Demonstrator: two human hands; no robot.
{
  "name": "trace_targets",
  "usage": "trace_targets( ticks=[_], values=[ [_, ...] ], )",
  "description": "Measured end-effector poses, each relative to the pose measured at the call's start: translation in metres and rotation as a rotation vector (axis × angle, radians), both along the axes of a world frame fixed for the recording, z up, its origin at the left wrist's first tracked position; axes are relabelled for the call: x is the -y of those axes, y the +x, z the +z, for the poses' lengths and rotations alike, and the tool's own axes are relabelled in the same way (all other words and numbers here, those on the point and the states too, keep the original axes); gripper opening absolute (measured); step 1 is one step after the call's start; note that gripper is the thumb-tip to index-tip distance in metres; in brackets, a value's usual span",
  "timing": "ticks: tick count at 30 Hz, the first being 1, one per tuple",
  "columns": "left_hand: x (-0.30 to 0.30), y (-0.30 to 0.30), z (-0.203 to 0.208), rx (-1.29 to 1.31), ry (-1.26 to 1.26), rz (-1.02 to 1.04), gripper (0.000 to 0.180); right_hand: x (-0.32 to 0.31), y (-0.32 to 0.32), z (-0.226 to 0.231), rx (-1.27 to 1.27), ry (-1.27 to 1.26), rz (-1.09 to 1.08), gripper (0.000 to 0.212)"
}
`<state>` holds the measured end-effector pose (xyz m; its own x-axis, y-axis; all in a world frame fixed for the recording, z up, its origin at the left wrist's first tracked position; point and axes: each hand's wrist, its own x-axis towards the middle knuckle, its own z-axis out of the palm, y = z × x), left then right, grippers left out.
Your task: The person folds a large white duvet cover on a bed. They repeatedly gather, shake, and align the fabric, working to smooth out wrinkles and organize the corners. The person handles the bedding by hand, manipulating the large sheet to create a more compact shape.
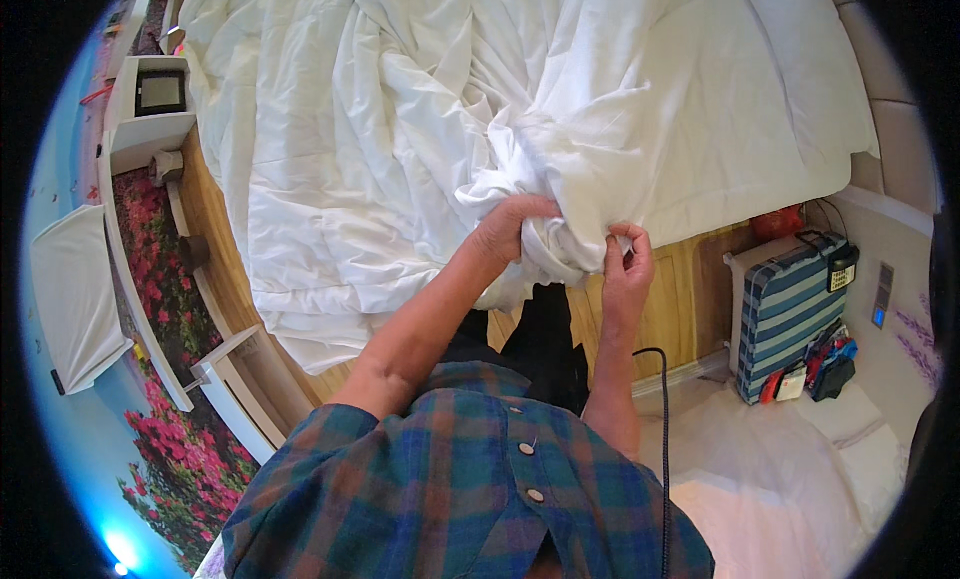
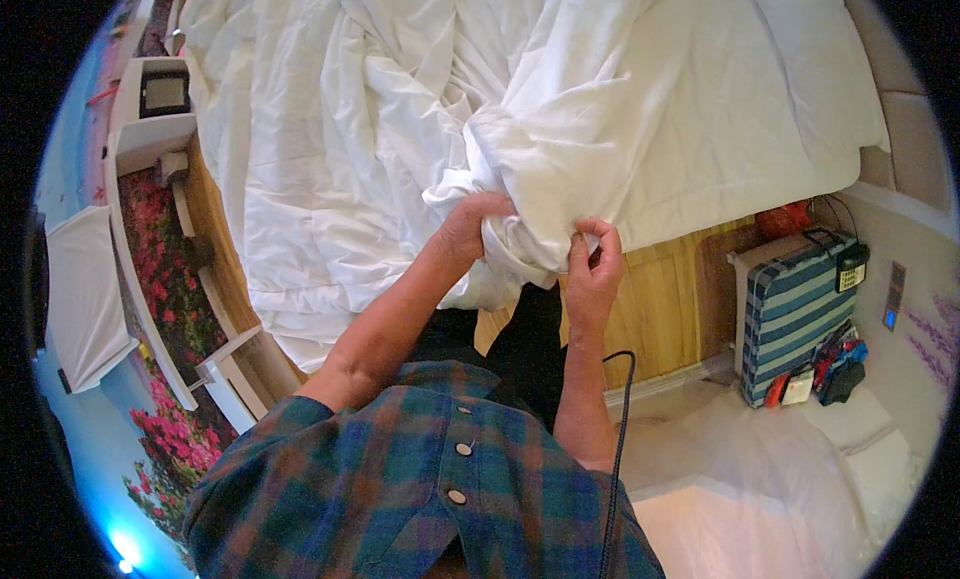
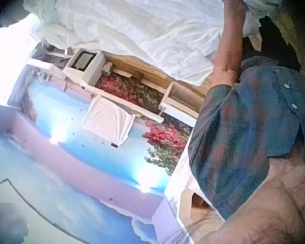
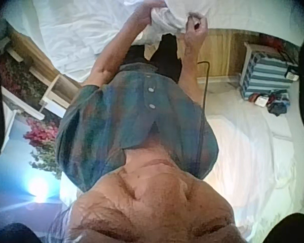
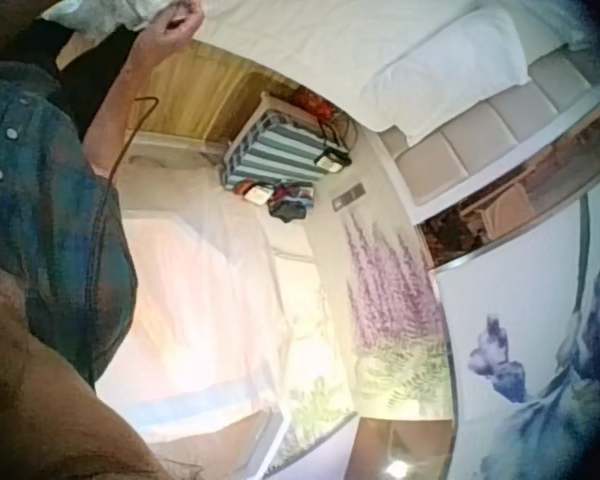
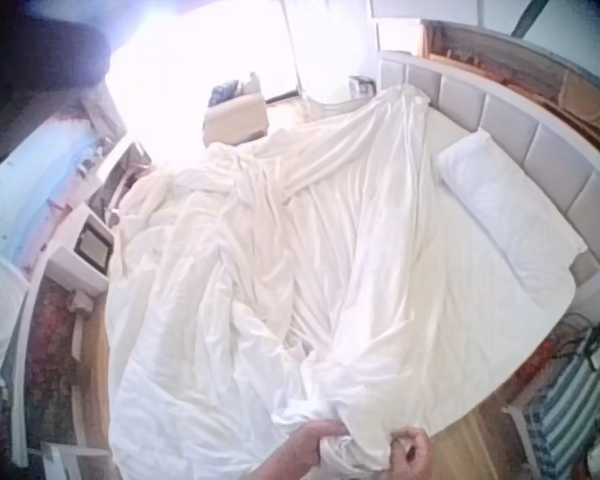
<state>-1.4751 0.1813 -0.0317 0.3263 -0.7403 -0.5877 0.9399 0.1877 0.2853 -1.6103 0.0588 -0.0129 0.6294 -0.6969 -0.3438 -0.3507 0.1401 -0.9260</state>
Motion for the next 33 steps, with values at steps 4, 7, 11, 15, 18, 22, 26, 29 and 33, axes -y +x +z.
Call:
trace_targets(
  ticks=[4,7,11,15,18,22,26,29,33],
  values=[
    [0.002,0.021,0.004,-0.011,-0.037,0.060,0.053,-0.002,-0.019,-0.026,-0.008,0.092,-0.074,0.013],
    [0.001,0.019,0.001,0.021,-0.054,0.101,0.062,-0.002,-0.025,-0.046,-0.135,0.214,-0.087,0.017],
    [0.004,0.018,0.007,-0.008,-0.145,0.180,0.073,0.001,-0.023,-0.053,-0.167,0.323,0.068,0.020],
    [-0.001,0.019,0.008,-0.095,-0.226,0.159,0.080,0.002,-0.015,-0.044,-0.064,0.234,0.035,0.016],
    [-0.005,0.007,0.009,-0.191,-0.202,0.170,0.077,0.008,-0.015,-0.039,-0.068,0.193,0.019,0.014],
    [-0.013,-0.008,-0.013,-0.252,-0.099,0.084,0.075,0.007,-0.020,-0.040,-0.037,0.094,-0.074,0.017],
    [0.000,-0.007,-0.004,-0.148,-0.170,-0.020,0.082,0.008,-0.024,-0.035,0.008,-0.001,-0.115,0.020],
    [0.008,0.000,0.004,0.019,-0.181,-0.047,0.080,0.012,-0.030,-0.024,-0.105,-0.018,-0.006,0.021],
    [0.015,0.013,0.016,0.083,-0.147,0.052,0.079,0.007,-0.039,-0.028,-0.092,0.017,-0.005,0.021]
  ],
)
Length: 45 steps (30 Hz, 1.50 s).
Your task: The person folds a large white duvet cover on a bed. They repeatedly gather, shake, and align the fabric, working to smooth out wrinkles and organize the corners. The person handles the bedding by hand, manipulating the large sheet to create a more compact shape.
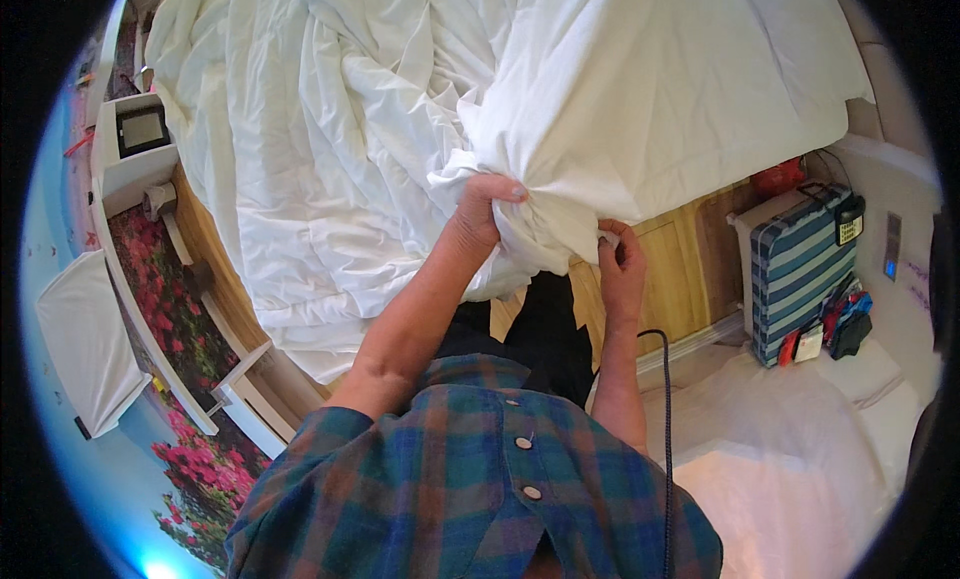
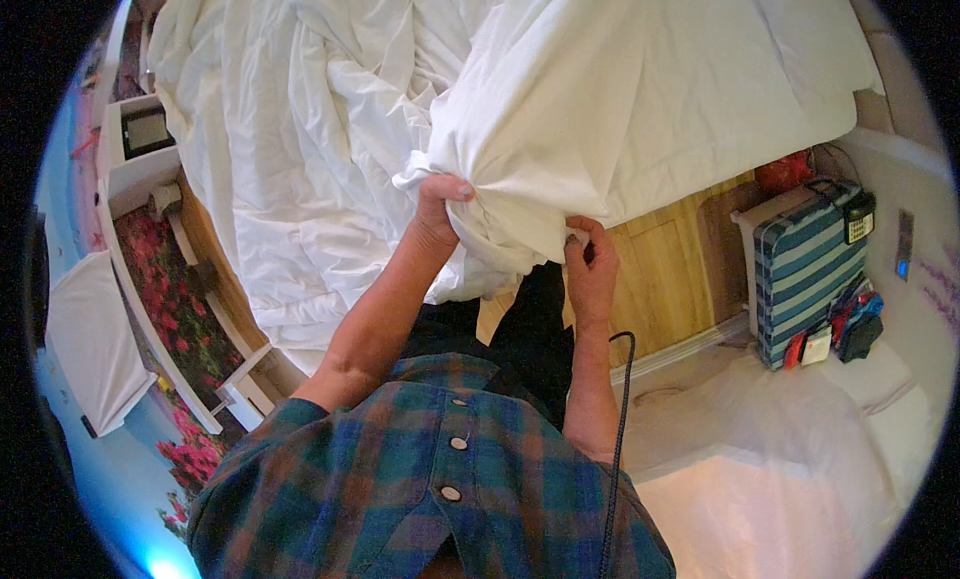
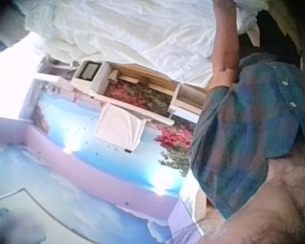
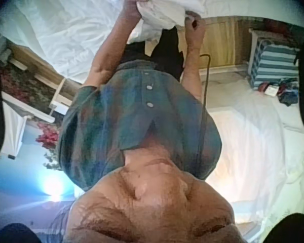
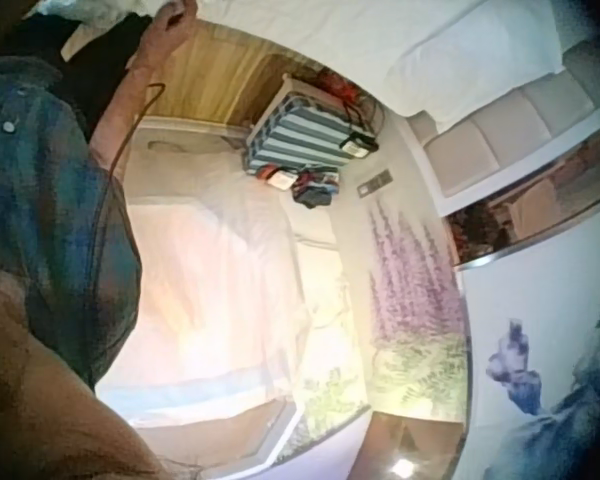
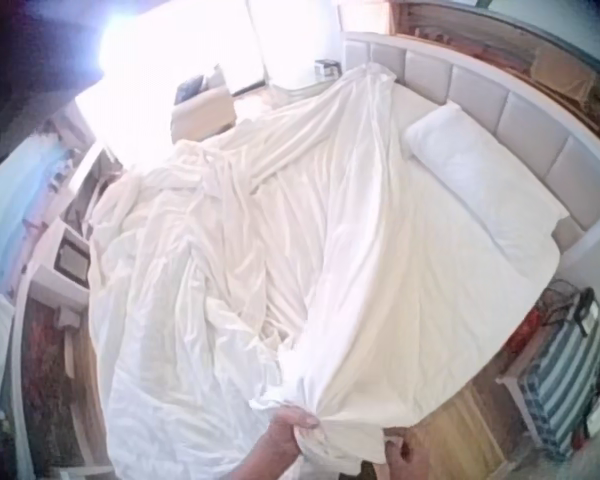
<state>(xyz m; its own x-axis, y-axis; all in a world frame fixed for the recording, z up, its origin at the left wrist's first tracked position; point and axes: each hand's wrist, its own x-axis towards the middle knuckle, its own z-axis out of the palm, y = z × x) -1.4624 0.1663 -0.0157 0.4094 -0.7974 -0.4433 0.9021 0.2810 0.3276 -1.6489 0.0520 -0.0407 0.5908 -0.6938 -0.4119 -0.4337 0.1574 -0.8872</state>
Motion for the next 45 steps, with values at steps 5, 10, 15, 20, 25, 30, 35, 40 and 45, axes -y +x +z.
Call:
trace_targets(
  ticks=[5,10,15,20,25,30,35,40,45],
  values=[
    [-0.004,0.003,0.002,-0.034,-0.024,0.077,0.079,-0.008,-0.005,0.006,0.031,0.061,-0.009,0.020],
    [-0.004,-0.001,0.001,-0.085,-0.028,0.073,0.078,-0.006,-0.011,0.003,-0.027,-0.069,0.104,0.023],
    [-0.009,-0.003,0.003,-0.138,-0.031,0.083,0.078,0.014,0.004,0.026,0.167,-0.669,-0.028,0.025],
    [-0.006,-0.008,0.012,-0.046,-0.002,0.111,0.080,0.014,0.040,0.092,0.257,-0.594,-0.060,0.024],
    [-0.002,-0.013,0.015,-0.032,-0.114,0.070,0.082,0.009,0.048,0.063,0.060,-0.276,0.132,0.010],
    [-0.016,-0.021,0.019,0.089,0.027,-0.003,0.067,0.000,0.074,0.054,0.150,-0.679,0.313,0.013],
    [-0.008,-0.014,0.029,0.070,0.198,-0.020,0.042,-0.001,0.090,0.067,0.130,-0.734,0.457,0.021],
    [0.016,0.023,0.026,0.036,0.110,0.097,0.028,-0.011,0.094,0.077,0.281,-0.868,0.228,0.023],
    [0.049,0.034,0.053,-0.021,0.042,0.081,0.031,-0.058,0.063,0.070,0.383,-0.726,0.346,0.021]
  ],
)
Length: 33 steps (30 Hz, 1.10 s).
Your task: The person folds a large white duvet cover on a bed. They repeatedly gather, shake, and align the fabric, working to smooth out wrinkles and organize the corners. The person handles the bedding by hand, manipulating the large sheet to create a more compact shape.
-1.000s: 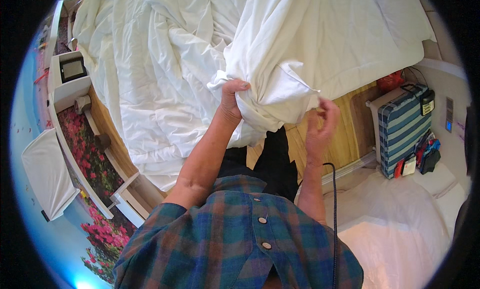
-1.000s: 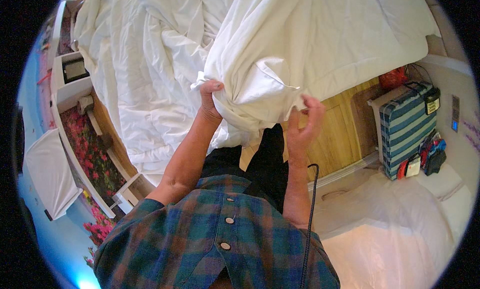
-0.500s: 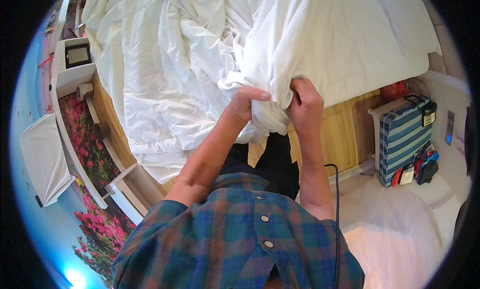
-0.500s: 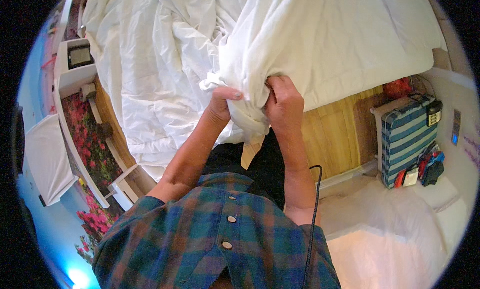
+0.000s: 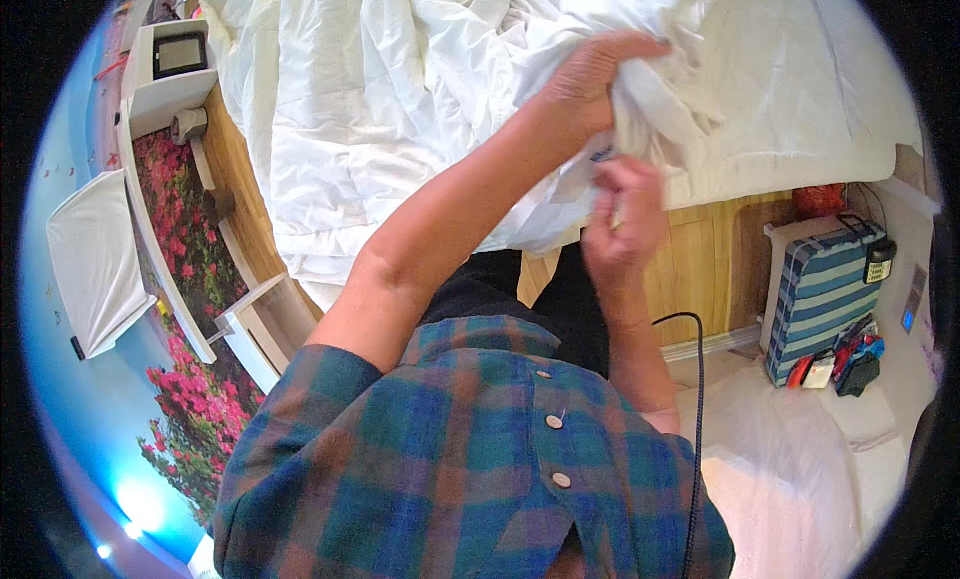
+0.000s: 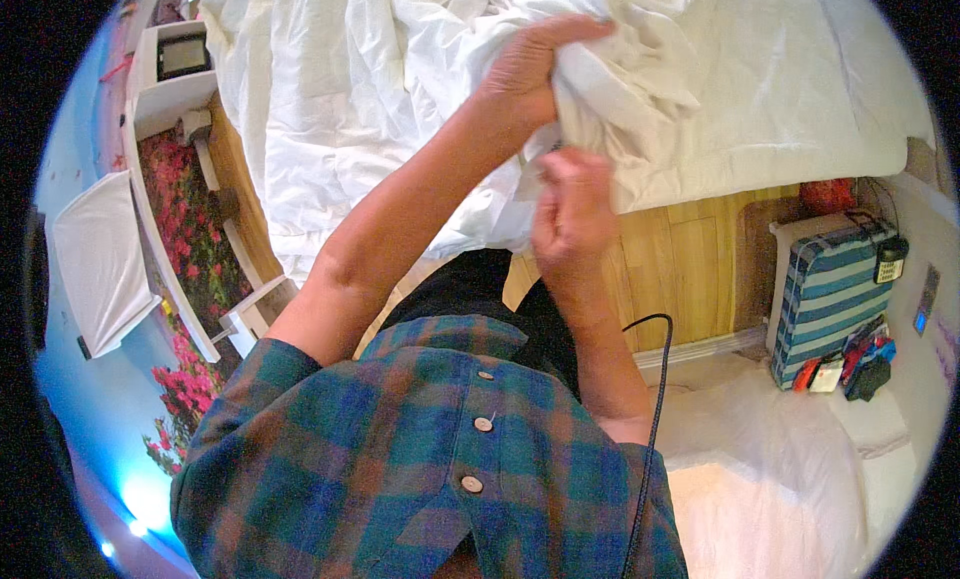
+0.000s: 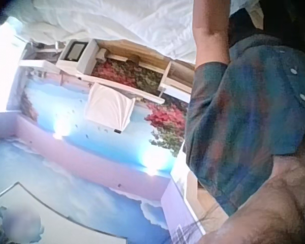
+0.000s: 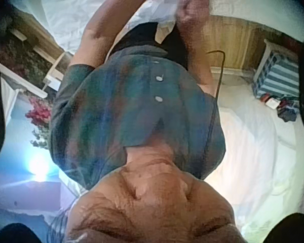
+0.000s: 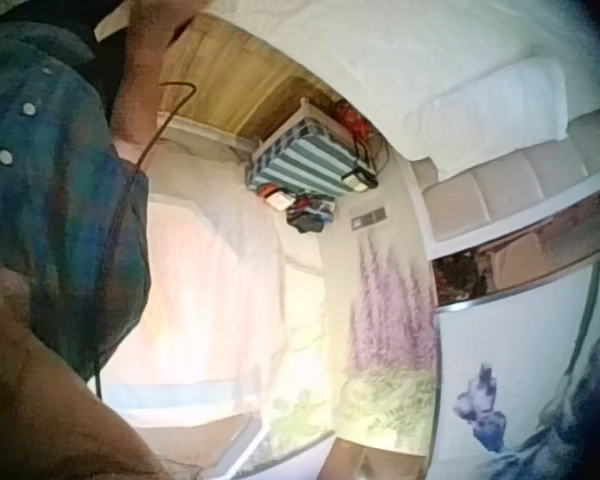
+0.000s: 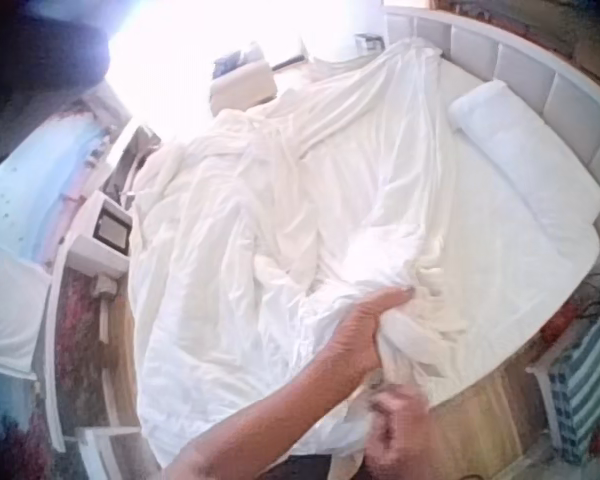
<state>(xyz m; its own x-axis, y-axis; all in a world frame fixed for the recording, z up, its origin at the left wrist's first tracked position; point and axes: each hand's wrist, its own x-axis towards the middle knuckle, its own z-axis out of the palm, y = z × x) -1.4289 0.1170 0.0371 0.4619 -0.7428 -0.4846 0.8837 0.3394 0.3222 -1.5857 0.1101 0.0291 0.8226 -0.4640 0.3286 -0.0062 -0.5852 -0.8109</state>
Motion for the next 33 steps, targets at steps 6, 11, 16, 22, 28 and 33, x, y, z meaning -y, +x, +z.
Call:
trace_targets(
  ticks=[6,11,16,22,28,33],
  values=[
    [0.009,-0.068,-0.045,-0.033,0.082,-0.220,0.039,-0.063,-0.016,-0.102,-0.563,0.204,0.280,0.051],
    [-0.008,-0.118,-0.041,-0.117,0.337,-0.146,0.041,-0.087,-0.027,-0.136,-0.856,-0.167,0.510,0.072],
    [-0.011,-0.103,-0.027,-0.137,0.196,-0.210,0.044,-0.104,-0.065,-0.201,-0.717,-0.366,0.421,0.070],
    [-0.006,-0.086,-0.016,-0.156,0.165,-0.170,0.045,-0.102,-0.028,-0.185,-0.851,-0.004,0.318,0.054],
    [-0.002,-0.090,-0.013,-0.140,0.231,-0.025,0.043,-0.074,0.012,-0.143,-0.481,0.695,-0.220,0.050],
    [0.002,-0.075,-0.001,-0.011,0.208,-0.209,0.042,-0.042,0.017,-0.106,-0.106,1.141,-0.531,0.051]
  ],
)
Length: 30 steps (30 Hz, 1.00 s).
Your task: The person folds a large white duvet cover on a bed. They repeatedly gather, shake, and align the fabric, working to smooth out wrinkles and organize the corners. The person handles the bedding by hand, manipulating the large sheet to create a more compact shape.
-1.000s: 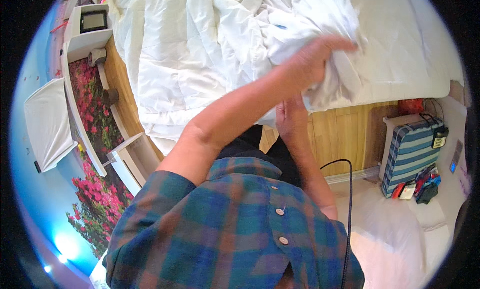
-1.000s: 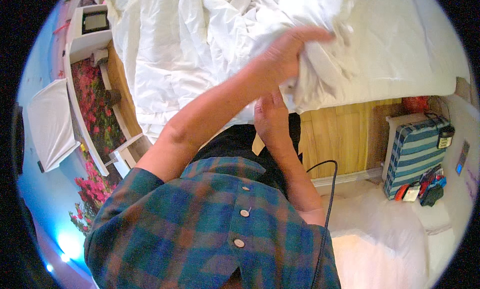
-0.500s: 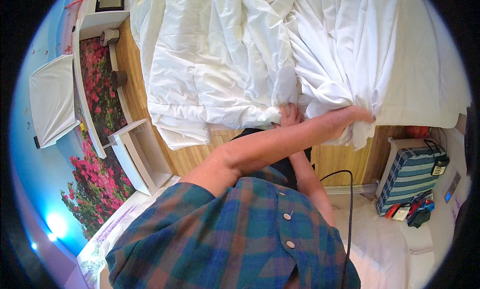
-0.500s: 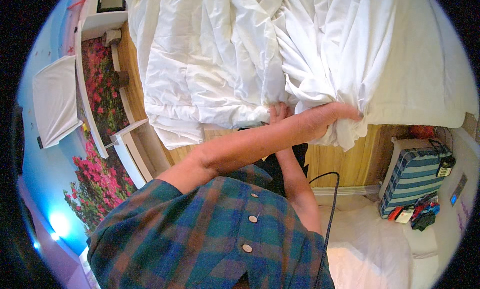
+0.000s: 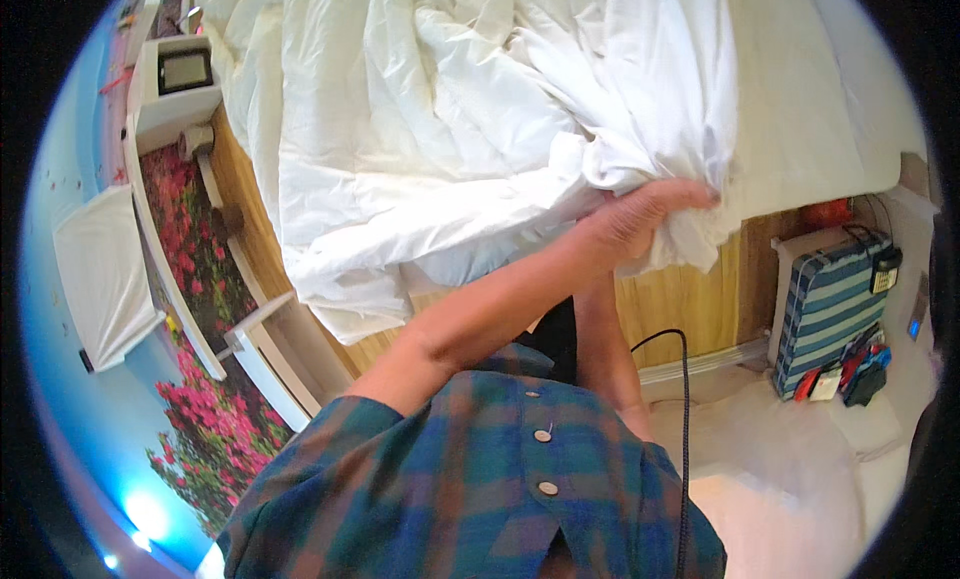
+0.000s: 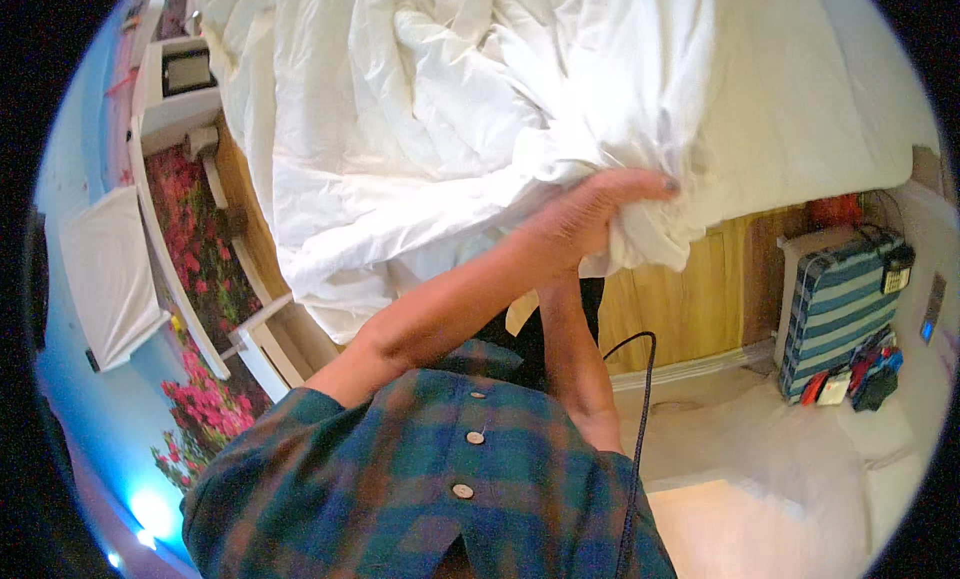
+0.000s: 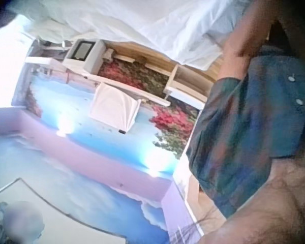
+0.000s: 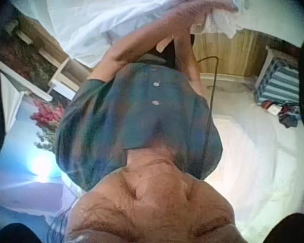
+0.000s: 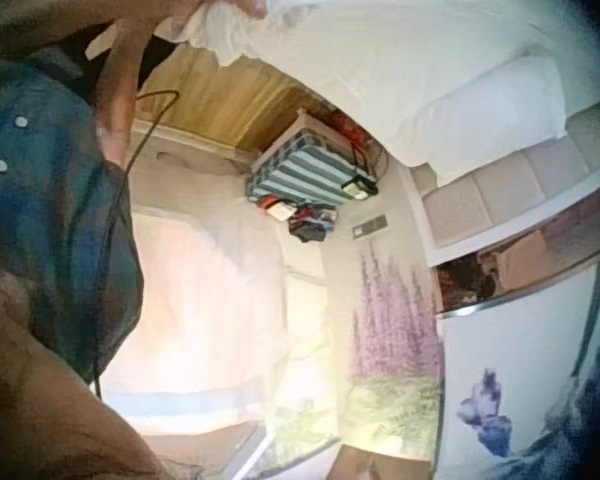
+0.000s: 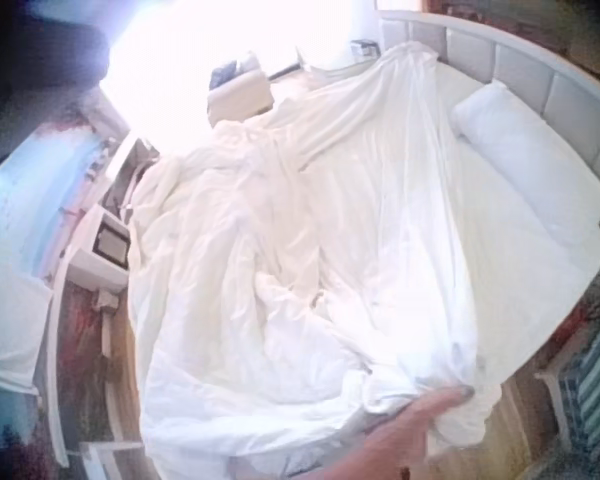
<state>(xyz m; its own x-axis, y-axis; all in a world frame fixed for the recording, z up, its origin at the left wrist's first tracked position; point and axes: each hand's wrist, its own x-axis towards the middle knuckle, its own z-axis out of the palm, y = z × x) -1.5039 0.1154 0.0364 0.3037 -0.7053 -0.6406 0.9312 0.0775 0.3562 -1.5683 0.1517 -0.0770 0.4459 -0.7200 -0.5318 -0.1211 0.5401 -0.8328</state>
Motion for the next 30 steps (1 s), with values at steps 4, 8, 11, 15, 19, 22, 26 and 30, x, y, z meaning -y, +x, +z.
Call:
trace_targets(
  ticks=[4,8,11,15,19,22,26,30],
  values=[
    [-0.001,0.032,-0.006,0.166,-0.013,-0.044,0.043,0.007,-0.004,-0.014,0.125,0.136,-0.206,0.052],
    [0.005,0.057,0.042,0.617,0.220,-0.351,0.049,0.022,0.010,-0.016,-0.462,-0.239,0.498,0.056],
    [0.009,0.047,0.047,0.886,0.363,-0.470,0.055,0.023,0.025,-0.015,-0.629,-0.365,0.585,0.058],
    [0.003,0.026,0.044,0.819,0.349,-0.487,0.058,0.037,0.035,-0.017,-0.272,-0.238,0.006,0.057],
    [-0.023,0.009,0.015,0.571,0.133,-0.235,0.050,0.040,0.035,-0.018,-0.160,-0.175,-0.054,0.056],
    [-0.030,0.033,0.024,0.084,0.075,0.022,0.039,0.042,0.026,-0.014,-0.086,-0.117,-0.110,0.055],
    [-0.034,0.050,0.038,0.121,0.029,-0.004,0.035,0.059,0.014,-0.010,-0.011,-0.055,-0.200,0.054],
    [-0.032,0.062,0.047,0.736,0.211,-0.185,0.040,0.081,0.017,-0.025,-0.057,-0.077,-0.119,0.053]
  ],
)
